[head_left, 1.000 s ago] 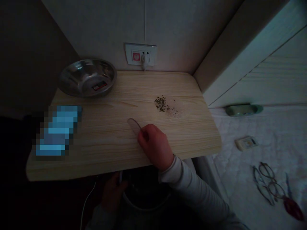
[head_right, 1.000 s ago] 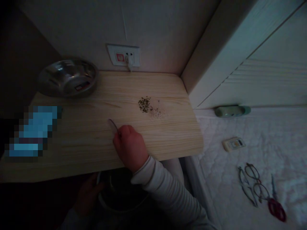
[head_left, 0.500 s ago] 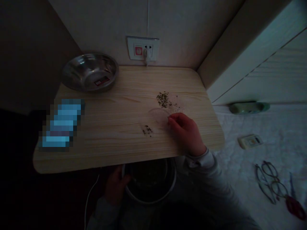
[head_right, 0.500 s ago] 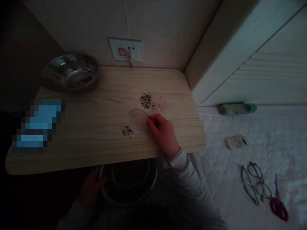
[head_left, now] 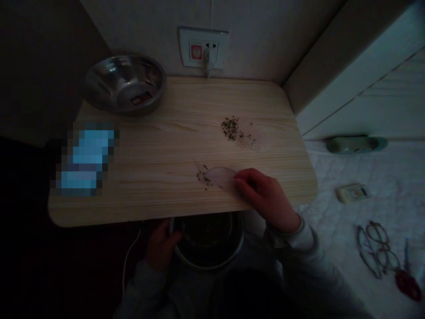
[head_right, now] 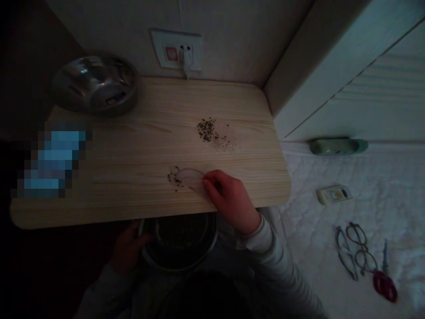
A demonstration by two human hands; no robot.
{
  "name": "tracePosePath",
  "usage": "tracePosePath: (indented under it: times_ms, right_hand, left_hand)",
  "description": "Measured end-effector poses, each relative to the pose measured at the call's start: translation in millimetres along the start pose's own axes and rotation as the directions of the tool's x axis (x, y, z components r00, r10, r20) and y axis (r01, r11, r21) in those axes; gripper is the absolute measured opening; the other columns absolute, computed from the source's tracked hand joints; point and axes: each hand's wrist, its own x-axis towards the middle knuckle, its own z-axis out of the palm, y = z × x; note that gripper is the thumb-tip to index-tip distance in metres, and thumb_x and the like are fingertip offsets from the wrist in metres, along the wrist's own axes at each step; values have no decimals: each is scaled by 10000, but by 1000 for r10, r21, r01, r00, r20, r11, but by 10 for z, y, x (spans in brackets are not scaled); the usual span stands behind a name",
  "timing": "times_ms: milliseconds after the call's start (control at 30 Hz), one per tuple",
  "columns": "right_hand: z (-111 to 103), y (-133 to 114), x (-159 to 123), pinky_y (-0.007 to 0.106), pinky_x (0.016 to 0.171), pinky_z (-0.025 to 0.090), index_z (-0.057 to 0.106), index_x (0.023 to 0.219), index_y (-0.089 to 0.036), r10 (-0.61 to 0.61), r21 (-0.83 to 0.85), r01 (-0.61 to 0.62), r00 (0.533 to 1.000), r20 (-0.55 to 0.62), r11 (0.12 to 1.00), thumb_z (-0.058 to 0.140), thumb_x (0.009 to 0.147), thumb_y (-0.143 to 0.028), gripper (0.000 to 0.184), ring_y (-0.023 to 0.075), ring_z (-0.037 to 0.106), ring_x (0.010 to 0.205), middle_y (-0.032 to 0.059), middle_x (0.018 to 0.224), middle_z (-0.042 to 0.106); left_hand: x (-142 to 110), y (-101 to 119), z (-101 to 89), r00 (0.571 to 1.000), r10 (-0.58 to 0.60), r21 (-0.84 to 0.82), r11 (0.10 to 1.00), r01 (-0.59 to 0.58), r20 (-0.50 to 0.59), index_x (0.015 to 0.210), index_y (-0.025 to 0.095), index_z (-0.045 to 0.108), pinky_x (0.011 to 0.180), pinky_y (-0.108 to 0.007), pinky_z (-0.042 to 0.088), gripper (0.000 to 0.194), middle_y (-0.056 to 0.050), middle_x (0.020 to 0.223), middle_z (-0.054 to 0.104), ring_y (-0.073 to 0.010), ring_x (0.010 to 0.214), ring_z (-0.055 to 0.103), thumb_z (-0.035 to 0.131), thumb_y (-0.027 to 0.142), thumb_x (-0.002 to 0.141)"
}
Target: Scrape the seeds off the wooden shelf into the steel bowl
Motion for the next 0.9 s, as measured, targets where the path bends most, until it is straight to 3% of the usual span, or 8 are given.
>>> tracePosePath:
  times_ms: [333, 433, 633, 900]
  right_hand:
    - [-34, 56, -130, 223, 543, 416, 582, 831, -173, 16, -10, -16, 1000, -8, 1000, 478, 804, -272, 147, 106, 541, 596, 6, 687, 613]
    - [-38, 52, -169, 222, 547, 423, 583, 823, -175, 7, -9, -7, 1000, 13, 1000, 474, 810, -272, 146, 108, 546, 601, 9, 691, 616]
    - [-138, 117, -251, 225, 536, 427, 577, 829, -182, 66, -6, -67, 997, -48, 998, 495, 800, -282, 133, 113, 545, 597, 7, 692, 613]
    - [-135, 90, -341, 209, 532, 425, 572, 803, -178, 40, 2, -40, 997, 65, 999, 492, 806, -256, 112, 98, 537, 589, -3, 677, 600]
  left_hand:
    - [37, -60, -13, 999, -18, -123, 992, 13, -37, 779, 155, 630, 688, -360, 451, 302, -26, 767, 684, -253, 774, 595, 628, 223, 485]
    - [39, -69, -9, 998, -26, -91, 996, 21, -58, 742, 159, 634, 686, -355, 443, 266, -11, 715, 676, -238, 736, 591, 624, 220, 484]
    - [35, -16, -4, 999, -22, -103, 995, 17, -43, 701, 169, 638, 688, -342, 442, 241, 5, 668, 673, -226, 706, 590, 616, 199, 463]
    - [47, 49, 29, 999, -8, -42, 999, 6, -52, 656, 171, 634, 686, -339, 444, 195, 4, 644, 668, -235, 712, 591, 604, 198, 465]
